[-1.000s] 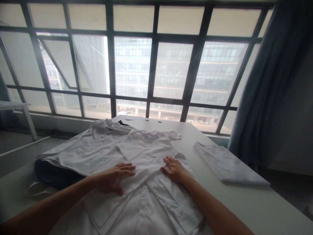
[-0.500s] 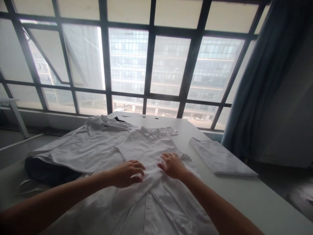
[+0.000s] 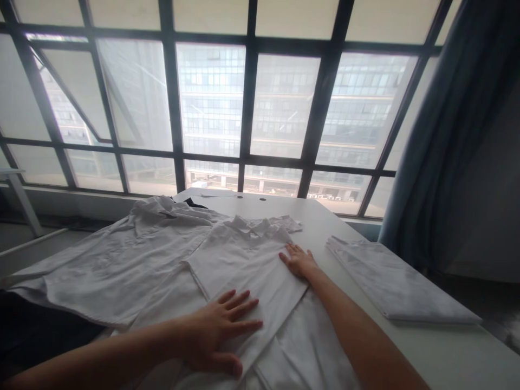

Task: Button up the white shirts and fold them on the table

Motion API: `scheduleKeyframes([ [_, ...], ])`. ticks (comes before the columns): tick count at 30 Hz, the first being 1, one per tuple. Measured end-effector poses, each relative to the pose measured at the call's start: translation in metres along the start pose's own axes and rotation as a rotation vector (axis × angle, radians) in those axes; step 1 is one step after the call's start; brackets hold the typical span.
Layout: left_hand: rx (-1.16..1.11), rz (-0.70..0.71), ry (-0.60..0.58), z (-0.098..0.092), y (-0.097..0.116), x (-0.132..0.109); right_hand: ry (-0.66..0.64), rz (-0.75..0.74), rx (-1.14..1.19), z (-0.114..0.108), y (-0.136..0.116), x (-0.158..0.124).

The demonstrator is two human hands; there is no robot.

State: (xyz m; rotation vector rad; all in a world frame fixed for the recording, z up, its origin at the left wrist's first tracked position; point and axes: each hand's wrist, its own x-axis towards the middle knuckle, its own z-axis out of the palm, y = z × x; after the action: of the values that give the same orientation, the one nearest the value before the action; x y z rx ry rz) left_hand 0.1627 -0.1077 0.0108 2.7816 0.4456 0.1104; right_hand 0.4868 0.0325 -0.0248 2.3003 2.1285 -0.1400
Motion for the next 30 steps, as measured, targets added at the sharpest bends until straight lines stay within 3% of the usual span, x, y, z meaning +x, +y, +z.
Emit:
scheduleKeyframes([
  [3,-0.02,-0.014,0.004,-0.002,0.0,0.001,0.043,0.043,-0.04,0.002,-0.013,0.024],
  [7,-0.027,-0.017,-0.004,-0.005,0.0,0.0,0.044,-0.049,-0.008,0.005,-0.028,0.044],
  [15,0.057,-0.009,-0.002,0.015,-0.022,0.009,0.006,0.086,0.045,0.001,-0.002,0.095],
  [19,0.044,-0.002,0.008,0.016,-0.027,0.011,0.029,0.126,0.001,-0.001,-0.003,0.106],
  [22,0.005,0.001,0.023,0.009,-0.02,0.009,0.24,0.143,-0.134,-0.005,-0.017,0.095],
  [25,-0.053,-0.022,0.074,0.005,-0.012,0.007,0.428,0.023,-0.234,-0.008,-0.037,0.069],
  [28,-0.053,-0.158,0.147,0.005,-0.016,0.007,0.389,-0.116,-0.218,-0.006,-0.055,0.026],
  [30,0.001,-0.307,0.17,0.004,-0.029,0.005,0.321,-0.215,-0.157,-0.002,-0.061,-0.011],
])
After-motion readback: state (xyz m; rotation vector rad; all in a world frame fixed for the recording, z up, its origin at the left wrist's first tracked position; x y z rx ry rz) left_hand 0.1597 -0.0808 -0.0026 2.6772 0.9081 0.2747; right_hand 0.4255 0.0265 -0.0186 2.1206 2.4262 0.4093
